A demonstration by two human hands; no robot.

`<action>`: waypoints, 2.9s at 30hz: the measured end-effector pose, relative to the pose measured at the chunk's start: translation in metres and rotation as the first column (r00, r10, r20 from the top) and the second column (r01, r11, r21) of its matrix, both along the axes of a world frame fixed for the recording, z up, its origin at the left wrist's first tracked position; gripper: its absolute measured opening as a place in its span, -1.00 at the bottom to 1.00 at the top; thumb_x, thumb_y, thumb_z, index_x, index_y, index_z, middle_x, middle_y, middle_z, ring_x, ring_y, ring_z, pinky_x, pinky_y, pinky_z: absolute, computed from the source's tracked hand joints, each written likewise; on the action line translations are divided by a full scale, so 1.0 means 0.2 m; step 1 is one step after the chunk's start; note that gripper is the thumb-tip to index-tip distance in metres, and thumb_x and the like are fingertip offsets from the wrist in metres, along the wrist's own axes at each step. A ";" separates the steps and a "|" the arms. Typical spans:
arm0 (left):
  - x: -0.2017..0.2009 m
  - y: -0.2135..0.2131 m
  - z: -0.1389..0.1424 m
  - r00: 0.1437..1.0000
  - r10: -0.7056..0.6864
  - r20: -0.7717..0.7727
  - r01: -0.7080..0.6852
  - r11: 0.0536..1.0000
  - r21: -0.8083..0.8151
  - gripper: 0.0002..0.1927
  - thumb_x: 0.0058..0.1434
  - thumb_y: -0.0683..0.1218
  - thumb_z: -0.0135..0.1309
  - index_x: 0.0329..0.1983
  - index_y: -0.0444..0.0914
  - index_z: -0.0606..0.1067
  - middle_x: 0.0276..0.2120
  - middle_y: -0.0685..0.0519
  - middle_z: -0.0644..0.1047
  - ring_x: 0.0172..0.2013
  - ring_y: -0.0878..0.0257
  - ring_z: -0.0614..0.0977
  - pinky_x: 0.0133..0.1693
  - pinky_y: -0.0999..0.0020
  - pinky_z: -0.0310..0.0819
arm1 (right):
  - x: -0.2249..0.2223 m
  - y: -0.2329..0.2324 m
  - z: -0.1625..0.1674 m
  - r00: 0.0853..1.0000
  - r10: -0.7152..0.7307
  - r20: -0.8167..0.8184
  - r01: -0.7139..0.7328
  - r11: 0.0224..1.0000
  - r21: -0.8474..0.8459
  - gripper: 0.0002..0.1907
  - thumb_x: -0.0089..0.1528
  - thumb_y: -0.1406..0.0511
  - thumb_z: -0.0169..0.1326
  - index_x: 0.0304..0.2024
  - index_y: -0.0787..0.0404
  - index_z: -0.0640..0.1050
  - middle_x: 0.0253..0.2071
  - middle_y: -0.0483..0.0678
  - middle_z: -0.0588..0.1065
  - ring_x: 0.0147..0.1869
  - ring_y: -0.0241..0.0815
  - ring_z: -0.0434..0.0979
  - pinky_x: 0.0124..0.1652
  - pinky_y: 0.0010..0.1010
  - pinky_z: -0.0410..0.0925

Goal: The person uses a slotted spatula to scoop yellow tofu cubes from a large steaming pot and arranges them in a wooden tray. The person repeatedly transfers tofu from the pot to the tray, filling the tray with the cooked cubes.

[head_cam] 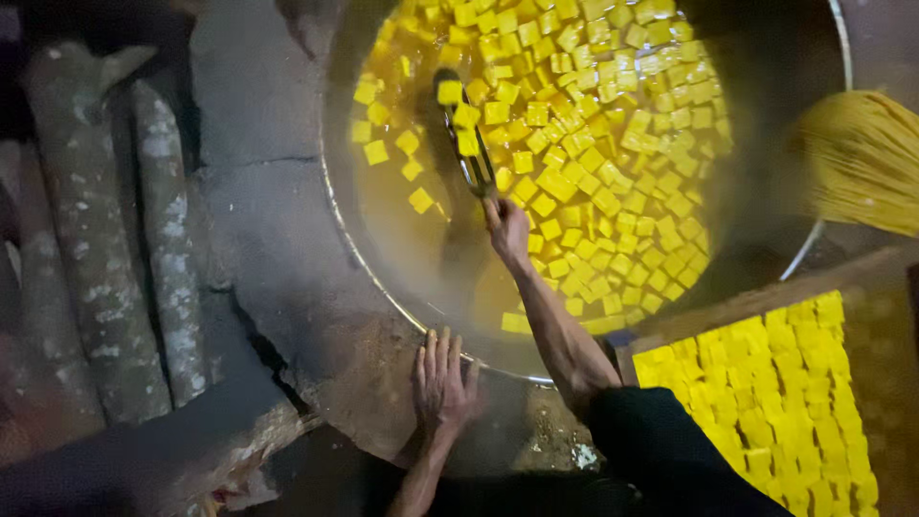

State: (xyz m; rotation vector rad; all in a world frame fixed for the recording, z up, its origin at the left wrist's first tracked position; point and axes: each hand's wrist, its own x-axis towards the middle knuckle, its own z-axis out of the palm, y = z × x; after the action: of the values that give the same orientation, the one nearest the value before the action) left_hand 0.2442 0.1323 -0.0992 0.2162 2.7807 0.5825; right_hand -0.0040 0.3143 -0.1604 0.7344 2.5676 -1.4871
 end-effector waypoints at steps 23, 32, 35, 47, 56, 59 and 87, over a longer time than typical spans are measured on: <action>0.10 0.06 0.03 0.996 0.051 -0.076 -0.053 0.998 -0.032 -0.36 0.38 0.25 -0.19 0.35 -0.25 0.34 0.42 -0.04 0.22 0.49 -0.04 0.07 0.45 -0.04 -0.18 | 0.88 0.19 0.07 0.878 -0.304 0.370 0.377 0.915 -0.143 -0.38 0.32 -0.05 0.11 -0.16 0.47 0.64 -0.27 0.26 0.61 -0.24 0.03 0.59 -0.19 -0.08 0.41; 0.10 0.02 -0.14 0.982 0.025 -0.187 -0.033 0.998 -0.044 -0.37 0.36 0.27 -0.21 0.35 -0.18 0.29 0.45 -0.02 0.19 0.47 0.01 0.06 0.42 -0.04 -0.21 | 0.22 0.30 0.07 0.892 -0.452 0.024 0.451 0.892 0.032 -0.46 0.26 -0.02 0.09 -0.15 0.38 0.61 -0.28 0.25 0.62 -0.16 0.20 0.66 -0.11 -0.04 0.43; 0.09 0.03 -0.09 0.998 0.032 -0.052 -0.037 0.995 -0.096 -0.36 0.36 0.26 -0.21 0.36 -0.19 0.29 0.44 -0.02 0.18 0.46 -0.01 0.05 0.40 -0.05 -0.20 | 0.13 0.39 0.09 0.909 -0.402 0.114 0.400 0.916 0.043 -0.47 0.25 -0.04 0.09 -0.17 0.34 0.63 -0.31 0.24 0.63 -0.17 0.22 0.66 -0.13 0.00 0.42; 0.03 0.07 0.08 0.990 0.032 -0.141 -0.039 0.998 -0.044 -0.37 0.35 0.21 -0.11 0.33 -0.29 0.35 0.40 -0.11 0.26 0.45 -0.08 0.11 0.39 -0.08 -0.10 | 0.76 0.40 0.07 0.944 -0.295 0.149 0.278 0.953 0.123 -0.45 0.20 -0.05 0.11 -0.15 0.32 0.63 -0.34 0.20 0.62 -0.21 0.14 0.65 -0.16 -0.09 0.43; -0.01 0.06 0.06 0.995 0.037 -0.089 -0.040 0.999 -0.032 -0.37 0.39 0.23 -0.17 0.35 -0.28 0.32 0.40 -0.12 0.24 0.47 -0.07 0.09 0.42 -0.05 -0.11 | 0.55 0.36 0.04 0.996 0.048 0.073 -0.058 0.989 0.136 -0.57 0.27 0.06 0.07 -0.14 0.31 0.64 -0.34 0.24 0.61 -0.24 0.16 0.62 -0.23 -0.06 0.41; -0.01 0.05 0.01 0.991 0.015 -0.132 -0.022 0.998 -0.053 -0.31 0.40 0.27 -0.25 0.39 -0.27 0.27 0.43 -0.13 0.19 0.46 -0.05 0.05 0.40 -0.06 -0.19 | 0.42 0.27 0.00 0.991 0.128 0.024 -0.130 0.962 0.240 -0.59 0.27 0.08 0.10 -0.14 0.30 0.65 -0.27 0.25 0.61 -0.18 0.20 0.59 -0.22 -0.07 0.40; 0.15 0.06 -0.05 0.931 0.016 -0.365 -0.076 0.986 -0.150 -0.37 0.38 0.37 -0.26 0.31 -0.06 0.39 0.45 0.08 0.28 0.52 0.11 0.12 0.50 -0.02 -0.19 | 0.89 1.22 0.76 0.860 -0.368 -0.353 0.246 0.906 -0.345 -0.65 0.32 0.12 0.17 -0.25 0.32 0.61 -0.50 -0.13 0.53 -0.50 -0.38 0.50 -0.47 -0.48 0.36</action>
State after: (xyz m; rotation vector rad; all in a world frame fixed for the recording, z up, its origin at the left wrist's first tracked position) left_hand 0.2741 0.1435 -0.1087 0.2455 3.1810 0.3508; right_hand 0.1732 0.5591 -0.0092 0.9109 2.4900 -2.2863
